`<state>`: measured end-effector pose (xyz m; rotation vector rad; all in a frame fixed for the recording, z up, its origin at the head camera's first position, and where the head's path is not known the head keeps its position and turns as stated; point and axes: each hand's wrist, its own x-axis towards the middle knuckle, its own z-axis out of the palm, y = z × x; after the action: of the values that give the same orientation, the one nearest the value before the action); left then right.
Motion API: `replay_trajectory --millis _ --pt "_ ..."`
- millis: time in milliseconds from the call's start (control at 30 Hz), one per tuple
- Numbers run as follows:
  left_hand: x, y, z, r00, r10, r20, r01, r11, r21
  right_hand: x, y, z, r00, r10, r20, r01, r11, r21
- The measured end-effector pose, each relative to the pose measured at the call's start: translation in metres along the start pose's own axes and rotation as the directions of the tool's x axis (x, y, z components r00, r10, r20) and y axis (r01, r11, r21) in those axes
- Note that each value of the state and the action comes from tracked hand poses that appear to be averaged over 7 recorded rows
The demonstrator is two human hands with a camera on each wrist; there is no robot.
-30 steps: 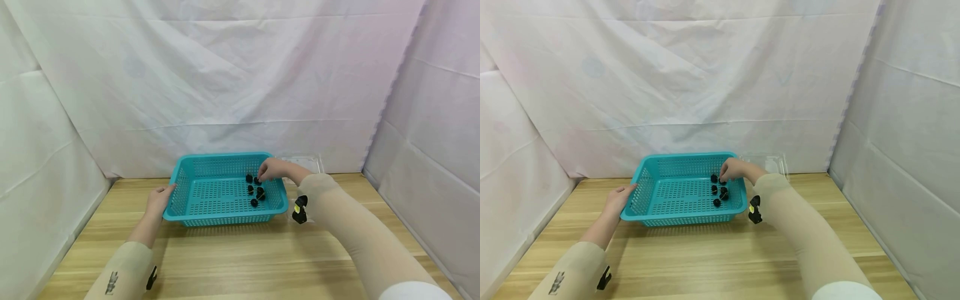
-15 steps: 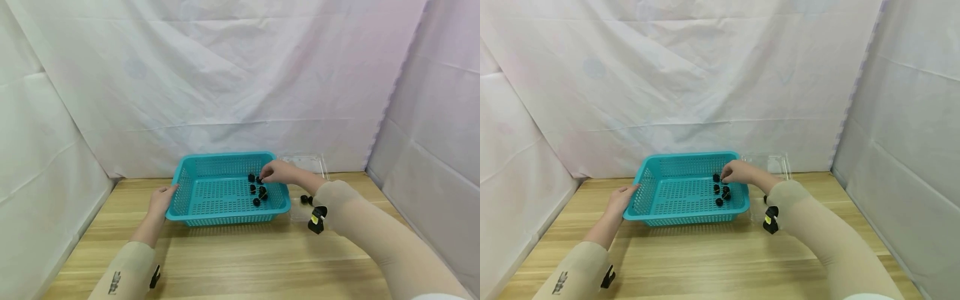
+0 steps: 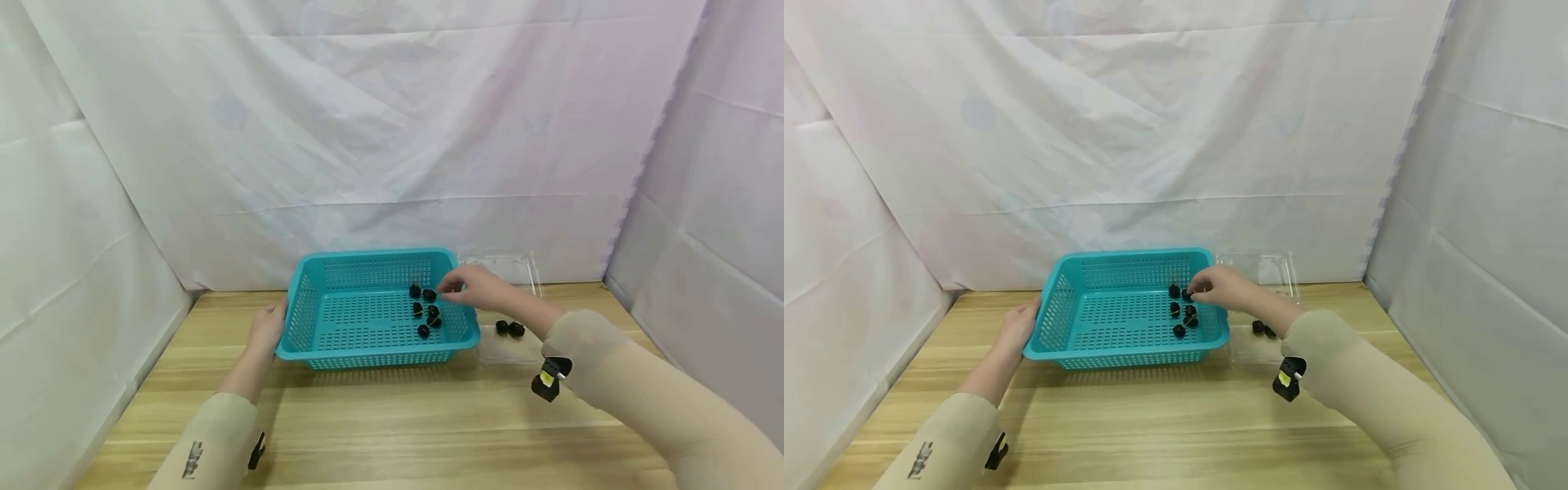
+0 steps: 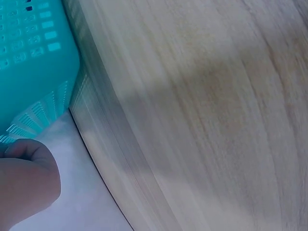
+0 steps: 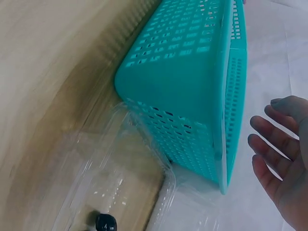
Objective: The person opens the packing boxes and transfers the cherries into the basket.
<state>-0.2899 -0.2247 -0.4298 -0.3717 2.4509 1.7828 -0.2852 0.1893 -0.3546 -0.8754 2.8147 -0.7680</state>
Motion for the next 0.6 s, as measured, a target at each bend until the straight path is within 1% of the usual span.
replay_trajectory --millis 100,167,300,433,600 --pt "0.000 0.000 0.001 1.000 -0.002 0.002 0.002 1.000 0.003 -0.008 0.001 -0.003 1.000 0.012 -0.014 -0.012 1.000 -0.018" --pt "0.001 -0.001 0.001 1.000 0.010 -0.006 -0.010 1.000 0.004 -0.014 0.000 -0.005 1.000 0.016 -0.019 -0.017 1.000 -0.027" --pt "0.001 -0.002 0.002 1.000 0.026 -0.007 -0.026 1.000 0.001 -0.029 -0.002 -0.009 1.000 -0.009 -0.026 0.008 0.999 -0.043" --pt "0.001 -0.003 0.002 1.000 0.020 0.005 -0.020 1.000 -0.011 -0.043 -0.004 -0.011 0.999 -0.038 -0.034 0.035 0.997 -0.068" --pt "0.001 -0.003 0.001 1.000 0.013 0.005 -0.013 1.000 -0.026 -0.053 -0.001 -0.014 0.999 -0.026 -0.039 0.023 0.996 -0.090"
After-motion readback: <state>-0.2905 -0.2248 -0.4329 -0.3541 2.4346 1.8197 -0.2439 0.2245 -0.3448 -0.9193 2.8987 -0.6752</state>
